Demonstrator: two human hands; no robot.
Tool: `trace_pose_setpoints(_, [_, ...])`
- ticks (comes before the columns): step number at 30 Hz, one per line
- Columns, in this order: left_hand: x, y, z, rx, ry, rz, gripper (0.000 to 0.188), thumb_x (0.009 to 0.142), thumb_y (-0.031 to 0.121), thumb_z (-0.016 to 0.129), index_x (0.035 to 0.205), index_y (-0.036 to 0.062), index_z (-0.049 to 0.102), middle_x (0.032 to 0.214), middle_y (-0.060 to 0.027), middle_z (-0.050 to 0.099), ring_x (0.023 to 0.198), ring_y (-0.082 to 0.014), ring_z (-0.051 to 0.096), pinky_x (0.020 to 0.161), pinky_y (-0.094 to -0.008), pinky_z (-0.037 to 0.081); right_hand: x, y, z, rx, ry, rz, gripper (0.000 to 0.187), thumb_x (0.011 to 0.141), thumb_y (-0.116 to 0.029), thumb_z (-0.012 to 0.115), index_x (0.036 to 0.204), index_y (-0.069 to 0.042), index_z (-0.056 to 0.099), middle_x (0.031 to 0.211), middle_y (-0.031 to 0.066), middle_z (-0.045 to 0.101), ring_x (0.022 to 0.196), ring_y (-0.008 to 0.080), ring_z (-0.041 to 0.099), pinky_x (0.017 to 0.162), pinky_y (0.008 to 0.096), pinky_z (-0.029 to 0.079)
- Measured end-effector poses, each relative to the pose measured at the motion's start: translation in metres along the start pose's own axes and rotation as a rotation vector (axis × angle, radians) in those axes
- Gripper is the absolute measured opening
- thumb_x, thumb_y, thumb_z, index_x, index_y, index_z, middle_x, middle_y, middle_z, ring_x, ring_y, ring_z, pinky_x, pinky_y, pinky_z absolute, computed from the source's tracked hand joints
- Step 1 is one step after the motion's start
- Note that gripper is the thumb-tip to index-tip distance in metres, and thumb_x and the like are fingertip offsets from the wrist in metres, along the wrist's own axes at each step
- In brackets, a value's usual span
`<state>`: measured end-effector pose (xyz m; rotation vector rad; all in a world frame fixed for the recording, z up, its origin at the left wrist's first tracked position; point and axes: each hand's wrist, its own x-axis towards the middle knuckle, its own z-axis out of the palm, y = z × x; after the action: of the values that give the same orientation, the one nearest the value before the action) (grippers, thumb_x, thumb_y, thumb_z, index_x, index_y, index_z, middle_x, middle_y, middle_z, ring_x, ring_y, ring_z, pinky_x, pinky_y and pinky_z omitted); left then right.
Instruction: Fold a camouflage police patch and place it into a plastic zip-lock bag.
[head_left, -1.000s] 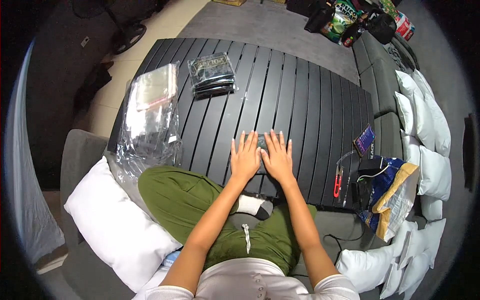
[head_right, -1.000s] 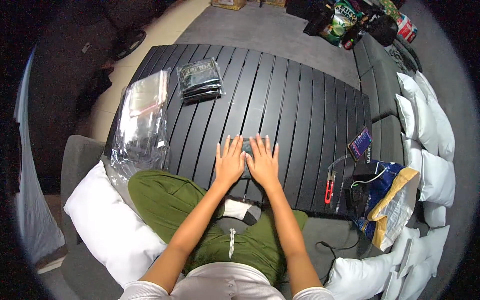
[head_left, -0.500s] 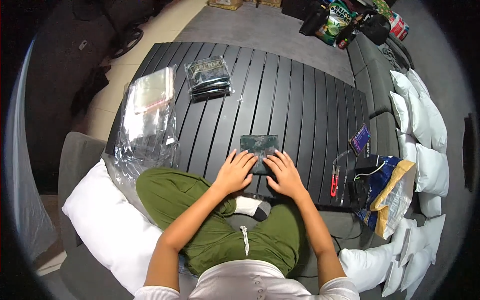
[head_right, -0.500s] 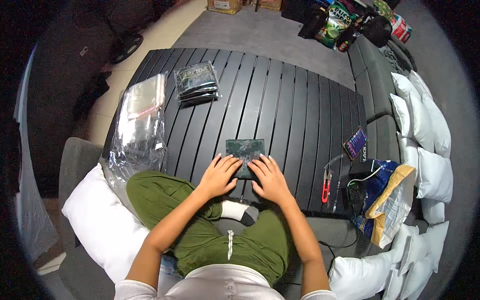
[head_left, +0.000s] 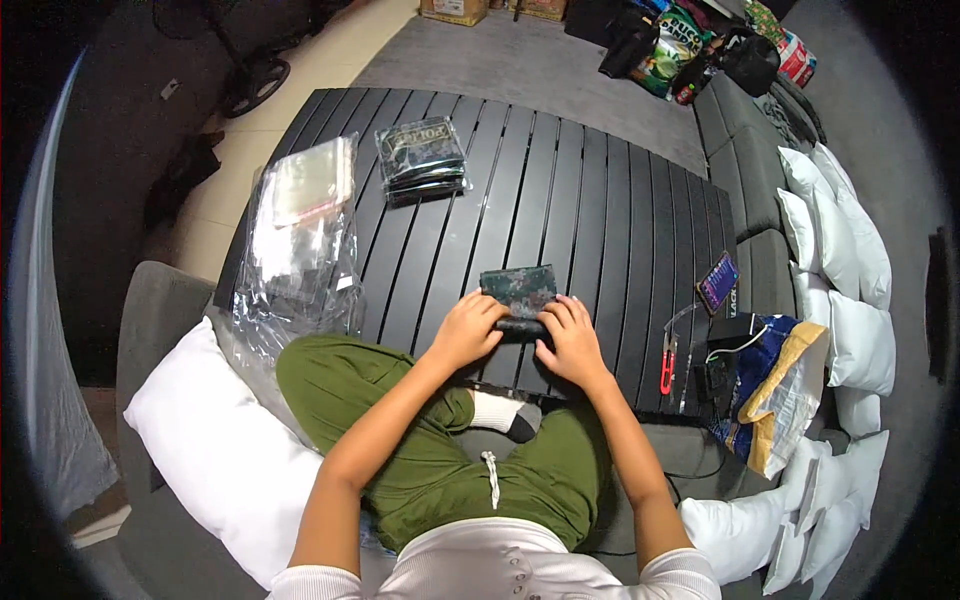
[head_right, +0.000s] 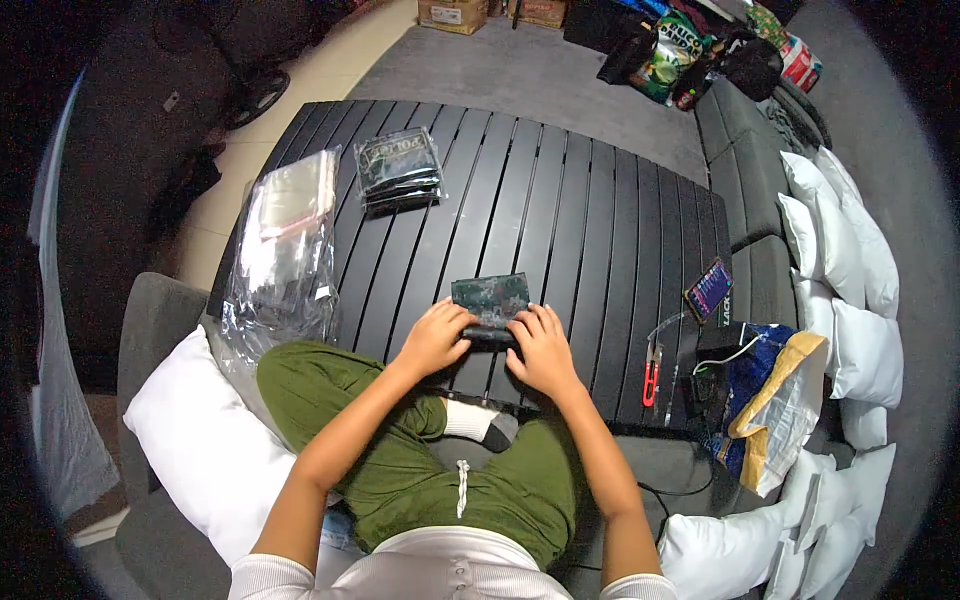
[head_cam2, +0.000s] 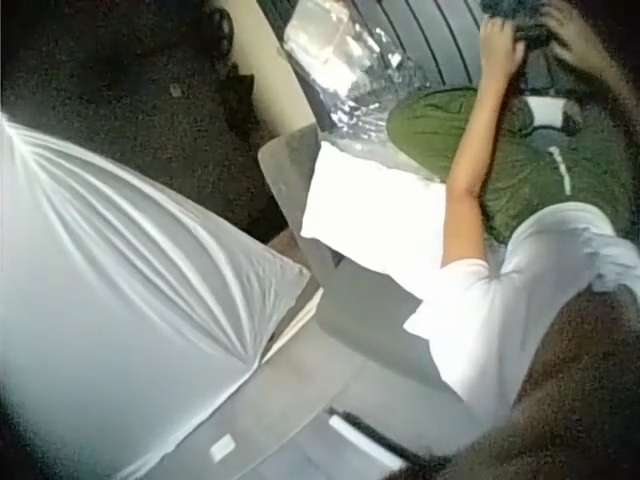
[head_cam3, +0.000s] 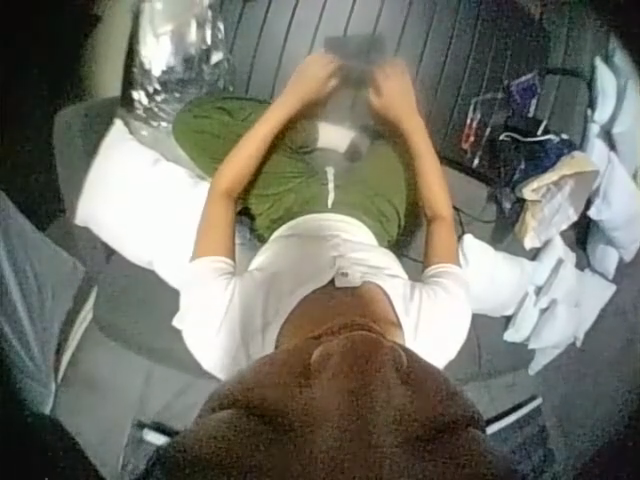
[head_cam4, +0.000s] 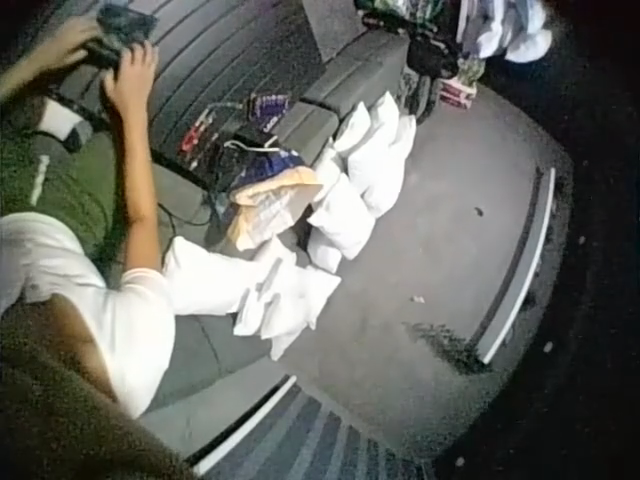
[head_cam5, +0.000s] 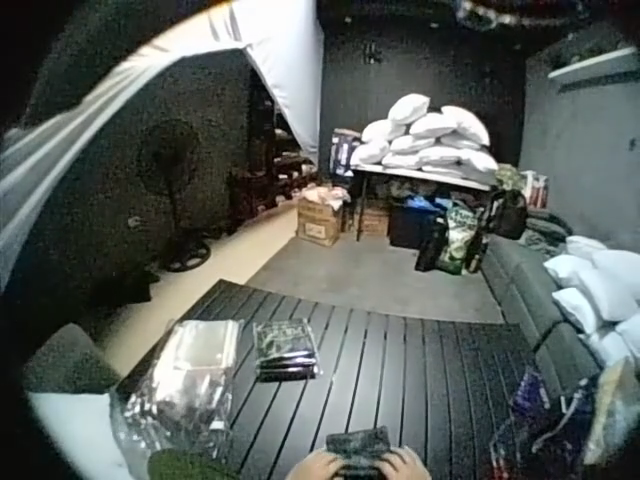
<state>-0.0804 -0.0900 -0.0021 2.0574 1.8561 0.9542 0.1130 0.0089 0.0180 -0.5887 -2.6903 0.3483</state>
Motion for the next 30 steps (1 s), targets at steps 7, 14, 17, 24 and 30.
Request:
trace_pose_setpoints(7, [0.016, 0.008, -0.015, -0.585, 0.02, -0.375, 0.031, 0.078, 0.013, 0.061, 0.107, 0.0072, 0.056, 0.084, -0.0044, 0.058, 0.08, -0.014, 0.057, 0.073, -0.0276, 0.044, 0.0, 0.015, -0.018, 0.705, -0.011, 0.419, 0.019, 0.079, -0.017, 0.062, 0.085, 0.0, 0.056, 0.085, 0.0085, 0.059, 0.09, 0.0206, 0.055, 0.079, 0.0304, 0.043])
trace_pose_setpoints(14, [0.025, 0.005, 0.007, -1.117, 0.055, -0.605, 0.043, 0.082, 0.01, 0.061, 0.122, 0.0062, 0.045, 0.078, 0.0028, 0.053, 0.067, -0.004, 0.048, 0.059, -0.018, 0.04, 0.004, 0.032, -0.014, 1.256, -0.006, 0.807, 0.017, 0.085, -0.024, 0.06, 0.077, -0.009, 0.056, 0.065, -0.0053, 0.051, 0.056, 0.0024, 0.044, 0.05, 0.0191, 0.034])
trace_pose_setpoints(17, [0.016, -0.019, 0.03, -0.958, 0.06, -0.736, 0.043, 0.081, 0.011, 0.061, 0.12, 0.0041, 0.045, 0.08, -0.0004, 0.055, 0.069, -0.0082, 0.054, 0.059, -0.0215, 0.044, 0.009, 0.033, -0.003, 1.179, -0.067, 0.973, 0.02, 0.084, -0.026, 0.061, 0.086, -0.007, 0.056, 0.063, -0.0031, 0.051, 0.051, 0.0055, 0.047, 0.043, 0.0213, 0.036])
trace_pose_setpoints(24, [0.002, -0.004, 0.026, -0.141, 0.252, -0.386, 0.043, 0.075, 0.01, 0.064, 0.115, 0.0027, 0.05, 0.105, -0.0153, 0.054, 0.091, -0.0247, 0.057, 0.08, -0.0332, 0.047, -0.015, 0.03, 0.005, 0.704, 0.11, 0.95, 0.027, 0.083, -0.019, 0.062, 0.101, -0.002, 0.05, 0.065, 0.0018, 0.055, 0.052, 0.0072, 0.05, 0.044, 0.0237, 0.042])
trace_pose_setpoints(30, [-0.027, 0.031, 0.003, -0.394, 0.001, -0.379, 0.058, 0.07, 0.016, 0.071, 0.123, 0.0112, 0.048, 0.116, -0.0132, 0.048, 0.098, -0.0257, 0.053, 0.082, -0.0319, 0.046, -0.05, 0.003, 0.007, 0.675, 0.035, 1.001, 0.035, 0.079, -0.024, 0.065, 0.1, -0.002, 0.048, 0.063, 0.0053, 0.057, 0.056, 0.0119, 0.055, 0.055, 0.0267, 0.044])
